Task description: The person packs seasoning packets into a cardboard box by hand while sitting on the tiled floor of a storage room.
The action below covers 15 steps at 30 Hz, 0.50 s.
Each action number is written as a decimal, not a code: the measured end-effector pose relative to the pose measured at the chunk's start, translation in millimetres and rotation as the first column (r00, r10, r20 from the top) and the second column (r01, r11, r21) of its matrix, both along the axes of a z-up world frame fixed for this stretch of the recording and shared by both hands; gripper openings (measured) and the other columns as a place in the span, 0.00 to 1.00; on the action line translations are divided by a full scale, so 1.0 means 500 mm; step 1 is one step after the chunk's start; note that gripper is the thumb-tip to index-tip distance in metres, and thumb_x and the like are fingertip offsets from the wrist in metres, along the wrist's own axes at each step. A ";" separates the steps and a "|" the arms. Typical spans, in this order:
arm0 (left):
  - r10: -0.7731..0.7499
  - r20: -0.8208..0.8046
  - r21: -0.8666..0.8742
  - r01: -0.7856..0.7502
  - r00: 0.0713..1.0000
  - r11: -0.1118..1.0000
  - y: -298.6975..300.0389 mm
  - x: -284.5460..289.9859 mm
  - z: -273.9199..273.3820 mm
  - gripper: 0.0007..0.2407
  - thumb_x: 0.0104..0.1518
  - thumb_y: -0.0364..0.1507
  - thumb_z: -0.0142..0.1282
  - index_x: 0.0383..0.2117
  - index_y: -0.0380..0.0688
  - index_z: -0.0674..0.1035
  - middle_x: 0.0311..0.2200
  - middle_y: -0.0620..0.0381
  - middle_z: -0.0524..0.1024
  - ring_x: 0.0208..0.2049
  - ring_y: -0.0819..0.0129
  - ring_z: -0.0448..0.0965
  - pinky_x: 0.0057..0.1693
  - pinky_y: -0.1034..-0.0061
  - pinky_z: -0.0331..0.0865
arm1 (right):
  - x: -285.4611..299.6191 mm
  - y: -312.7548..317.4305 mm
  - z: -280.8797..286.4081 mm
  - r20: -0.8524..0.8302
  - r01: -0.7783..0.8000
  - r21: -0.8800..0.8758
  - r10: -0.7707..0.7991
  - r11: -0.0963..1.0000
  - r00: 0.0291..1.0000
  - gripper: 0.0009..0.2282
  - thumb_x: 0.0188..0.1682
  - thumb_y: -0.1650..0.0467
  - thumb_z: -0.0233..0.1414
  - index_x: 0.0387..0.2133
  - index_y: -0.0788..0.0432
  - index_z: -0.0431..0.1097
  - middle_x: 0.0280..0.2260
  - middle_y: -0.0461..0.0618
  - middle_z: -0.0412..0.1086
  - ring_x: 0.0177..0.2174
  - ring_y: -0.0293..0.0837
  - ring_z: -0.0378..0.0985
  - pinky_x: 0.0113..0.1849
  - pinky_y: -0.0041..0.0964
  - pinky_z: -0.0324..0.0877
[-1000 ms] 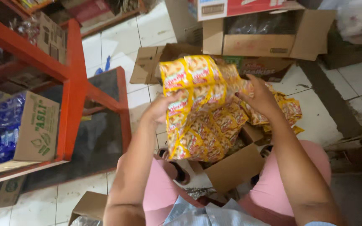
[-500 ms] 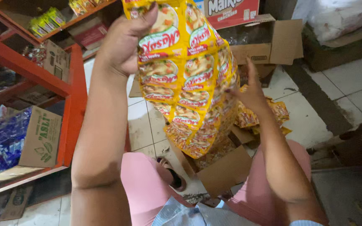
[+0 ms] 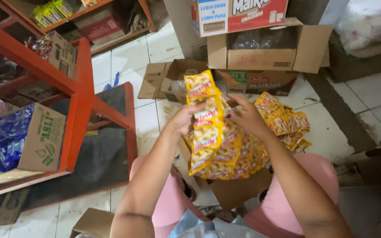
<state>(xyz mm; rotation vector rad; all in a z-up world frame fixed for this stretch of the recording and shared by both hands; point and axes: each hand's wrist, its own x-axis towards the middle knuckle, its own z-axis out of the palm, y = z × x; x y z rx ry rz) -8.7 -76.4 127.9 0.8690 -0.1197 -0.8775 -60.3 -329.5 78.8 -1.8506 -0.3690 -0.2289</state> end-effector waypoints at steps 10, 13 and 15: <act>-0.038 0.035 0.092 0.035 0.999 0.995 0.028 0.006 -0.067 0.20 0.60 0.27 0.62 0.58 0.33 0.73 0.51 0.45 0.78 0.49 0.60 0.81 0.55 0.60 0.75 | 0.007 0.017 0.032 -0.151 -0.027 -0.060 0.017 0.998 0.988 0.17 0.42 0.70 0.63 0.43 0.66 0.71 0.38 0.53 0.75 0.42 0.45 0.76 0.47 0.41 0.70; 0.042 -0.009 0.087 -0.042 0.999 0.995 0.045 0.008 -0.103 0.20 0.56 0.26 0.63 0.56 0.36 0.74 0.48 0.47 0.80 0.47 0.62 0.83 0.54 0.62 0.77 | 0.015 0.041 0.030 -0.077 -0.058 -0.198 0.043 0.979 0.996 0.15 0.44 0.68 0.61 0.40 0.67 0.73 0.36 0.54 0.74 0.38 0.45 0.77 0.42 0.42 0.71; 0.107 -0.058 0.066 -0.104 0.993 0.992 0.060 0.015 -0.138 0.20 0.55 0.27 0.64 0.54 0.37 0.75 0.47 0.49 0.81 0.45 0.62 0.83 0.53 0.63 0.77 | 0.015 0.062 0.026 -0.125 -0.062 -0.240 0.033 0.969 0.992 0.13 0.47 0.67 0.59 0.39 0.67 0.74 0.35 0.54 0.74 0.37 0.43 0.77 0.39 0.40 0.72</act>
